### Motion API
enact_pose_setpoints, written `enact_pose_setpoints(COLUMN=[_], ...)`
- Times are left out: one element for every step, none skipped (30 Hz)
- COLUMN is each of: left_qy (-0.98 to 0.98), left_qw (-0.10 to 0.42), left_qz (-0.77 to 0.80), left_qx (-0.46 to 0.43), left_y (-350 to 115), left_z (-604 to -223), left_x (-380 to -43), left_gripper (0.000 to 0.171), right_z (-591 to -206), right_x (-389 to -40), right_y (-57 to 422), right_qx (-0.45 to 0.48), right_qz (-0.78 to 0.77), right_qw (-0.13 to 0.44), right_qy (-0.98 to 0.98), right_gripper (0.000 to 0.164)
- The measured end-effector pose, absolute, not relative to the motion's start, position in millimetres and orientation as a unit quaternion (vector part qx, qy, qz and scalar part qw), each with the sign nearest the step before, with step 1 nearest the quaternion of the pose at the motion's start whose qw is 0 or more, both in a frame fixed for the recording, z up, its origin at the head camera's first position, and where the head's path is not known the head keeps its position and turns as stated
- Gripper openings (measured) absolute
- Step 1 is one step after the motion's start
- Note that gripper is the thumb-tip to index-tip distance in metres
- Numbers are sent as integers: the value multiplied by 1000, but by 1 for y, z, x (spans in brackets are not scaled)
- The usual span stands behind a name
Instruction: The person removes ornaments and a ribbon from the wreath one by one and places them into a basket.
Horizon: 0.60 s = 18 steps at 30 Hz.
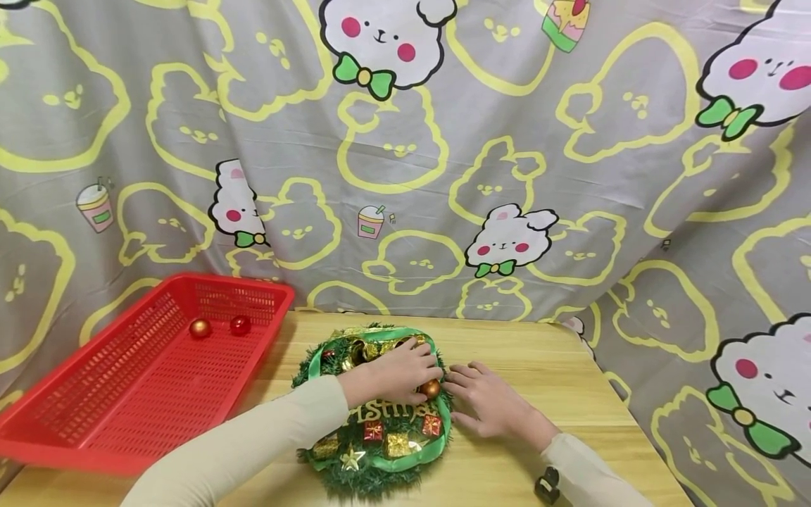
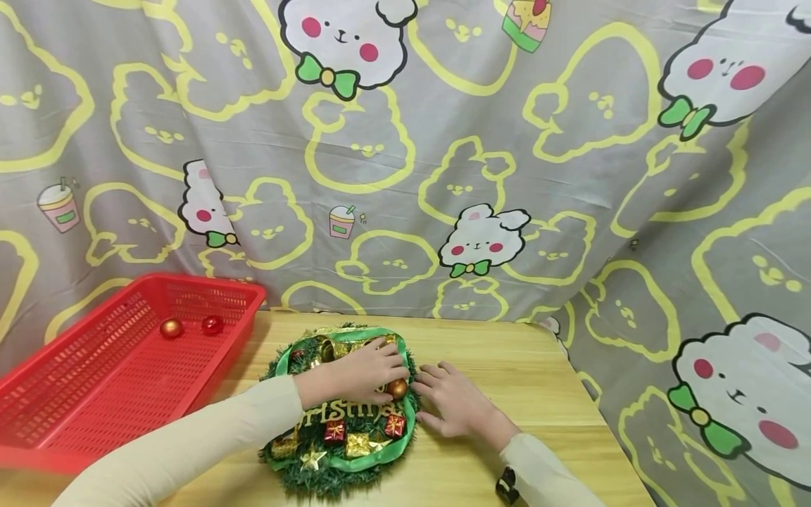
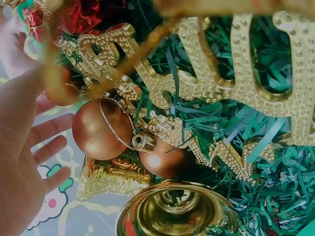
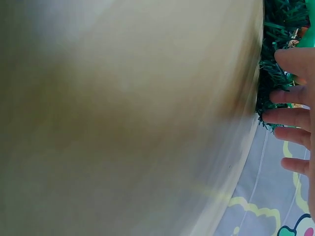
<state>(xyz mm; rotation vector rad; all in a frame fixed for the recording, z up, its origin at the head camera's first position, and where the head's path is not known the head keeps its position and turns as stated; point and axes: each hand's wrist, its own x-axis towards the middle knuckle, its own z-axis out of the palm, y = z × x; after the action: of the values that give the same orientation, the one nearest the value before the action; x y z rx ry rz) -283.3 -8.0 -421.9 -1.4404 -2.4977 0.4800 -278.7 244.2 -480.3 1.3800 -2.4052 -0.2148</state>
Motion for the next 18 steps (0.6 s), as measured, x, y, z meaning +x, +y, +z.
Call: enact_pose_setpoints(left_qy=[-849, -849, -849, -848, -848, -847, -847, -847, -846, -846, -845, -844, -844, -843, -843, -844, -844, -844], left_qw=[109, 110, 111, 113, 114, 116, 116, 116, 118, 119, 120, 120, 123, 123, 124, 122, 123, 124], left_qz=[164, 165, 164, 165, 165, 165, 164, 163, 161, 161, 161, 161, 160, 161, 162, 164, 165, 166], left_qx=[-490, -490, -490, -491, -491, -492, -492, -492, -494, -495, -496, -497, -498, -497, -497, -496, -495, -495], left_y=[-8, -8, -8, -8, -8, -8, -8, -8, -8, -8, -8, -8, -8, -8, -8, -8, -8, -8], left_z=[-422, -423, -423, -423, -424, -424, -423, -423, -423, -422, -422, -422, -422, -422, -422, -422, -422, -422], left_x=[-284, -284, -284, -284, -284, -284, -284, -284, -284, -283, -283, -283, -283, -283, -283, -284, -284, -284], left_gripper=[45, 45, 44, 44, 44, 43, 43, 42, 42, 42, 42, 42, 42, 42, 42, 42, 42, 42], right_z=[-480, -480, -480, -481, -481, -480, -480, -480, -480, -480, -480, -480, -480, -480, -480, -480, -480, -481], right_x=[-279, -279, -279, -279, -279, -279, -278, -278, -278, -278, -278, -278, -278, -278, -278, -277, -277, -277], right_y=[244, 244, 244, 244, 244, 244, 244, 244, 244, 244, 244, 244, 245, 245, 246, 246, 246, 247], right_qx=[489, 489, 488, 488, 488, 488, 487, 487, 486, 486, 485, 485, 485, 484, 484, 484, 483, 483], right_qz=[-76, -75, -75, -73, -72, -69, -66, -64, -63, -60, -58, -55, -53, -51, -49, -48, -47, -47], right_qw=[179, 179, 178, 178, 177, 175, 174, 173, 171, 170, 167, 165, 164, 162, 162, 160, 160, 160], right_qy=[-850, -850, -851, -851, -852, -853, -853, -854, -855, -856, -856, -857, -858, -858, -859, -859, -859, -860], right_gripper=[55, 55, 55, 55, 55, 55, 55, 54, 54, 54, 54, 54, 53, 53, 53, 52, 52, 53])
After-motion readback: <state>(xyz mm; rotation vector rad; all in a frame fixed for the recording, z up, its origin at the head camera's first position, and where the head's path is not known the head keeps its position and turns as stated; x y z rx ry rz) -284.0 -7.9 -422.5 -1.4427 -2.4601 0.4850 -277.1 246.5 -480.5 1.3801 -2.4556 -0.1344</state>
